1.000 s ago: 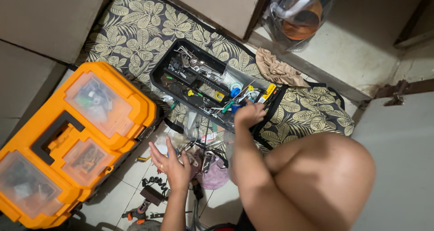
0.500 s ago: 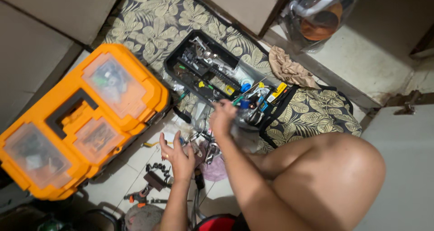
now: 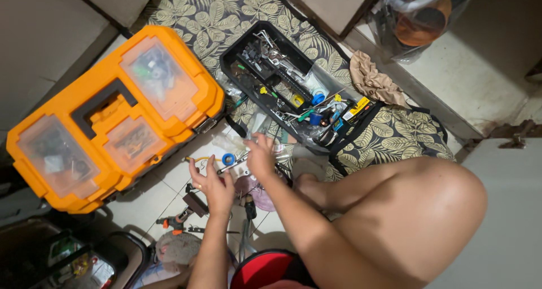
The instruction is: The person sits on the floor and organizes various tools and hardware items into an orange toolbox. They pick up items from the floor and place them into compartments, wipe the toolbox interior with a cloth, and arrange tools such as pliers, screwdrivers, and small parts.
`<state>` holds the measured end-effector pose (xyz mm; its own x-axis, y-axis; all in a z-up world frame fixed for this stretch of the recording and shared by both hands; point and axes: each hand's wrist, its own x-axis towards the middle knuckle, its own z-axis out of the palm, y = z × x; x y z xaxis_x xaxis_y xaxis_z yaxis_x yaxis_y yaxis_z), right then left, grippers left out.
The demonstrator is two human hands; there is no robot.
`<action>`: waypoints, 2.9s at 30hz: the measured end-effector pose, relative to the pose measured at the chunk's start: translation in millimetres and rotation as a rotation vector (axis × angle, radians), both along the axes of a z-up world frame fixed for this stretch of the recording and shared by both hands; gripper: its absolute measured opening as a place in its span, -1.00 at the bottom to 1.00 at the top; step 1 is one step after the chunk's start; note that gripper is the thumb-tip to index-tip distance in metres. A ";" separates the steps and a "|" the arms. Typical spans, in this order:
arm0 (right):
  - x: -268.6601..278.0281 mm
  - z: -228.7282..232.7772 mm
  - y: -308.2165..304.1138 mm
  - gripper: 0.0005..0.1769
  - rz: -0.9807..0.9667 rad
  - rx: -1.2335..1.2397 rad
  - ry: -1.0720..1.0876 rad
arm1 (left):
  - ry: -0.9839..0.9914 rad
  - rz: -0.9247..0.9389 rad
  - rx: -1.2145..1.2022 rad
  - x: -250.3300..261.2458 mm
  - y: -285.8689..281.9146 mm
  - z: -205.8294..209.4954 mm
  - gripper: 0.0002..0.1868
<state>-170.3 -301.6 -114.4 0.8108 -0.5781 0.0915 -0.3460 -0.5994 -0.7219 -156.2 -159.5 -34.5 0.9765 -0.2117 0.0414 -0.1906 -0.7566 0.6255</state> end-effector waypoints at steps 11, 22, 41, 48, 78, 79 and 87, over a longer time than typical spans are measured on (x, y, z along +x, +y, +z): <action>26.5 23.4 -121.4 -0.69 -0.070 -0.001 -0.368 | -0.116 0.293 -0.036 33.8 85.1 1.5 -0.35; 35.8 68.6 -125.1 -0.82 0.058 0.363 -0.265 | -0.184 0.511 -0.116 35.7 140.1 0.5 -0.36; -25.8 -64.4 -111.1 -0.78 -0.061 0.748 0.301 | -0.178 0.522 -0.162 23.0 157.6 -17.4 -0.38; -35.5 -128.3 -56.9 -0.56 0.308 0.086 0.926 | -0.179 0.606 -0.117 19.0 184.2 -18.4 -0.40; -20.2 -93.7 28.2 -0.55 0.429 0.076 0.684 | 0.272 0.635 0.171 -39.7 170.6 -170.7 -0.64; -25.5 -93.3 27.0 -0.56 0.392 0.093 0.733 | 0.326 0.623 0.134 -39.5 173.5 -171.1 -0.63; -40.6 -107.2 5.6 -0.66 0.371 0.123 0.745 | 0.913 0.325 0.154 -23.0 166.2 -142.0 -0.38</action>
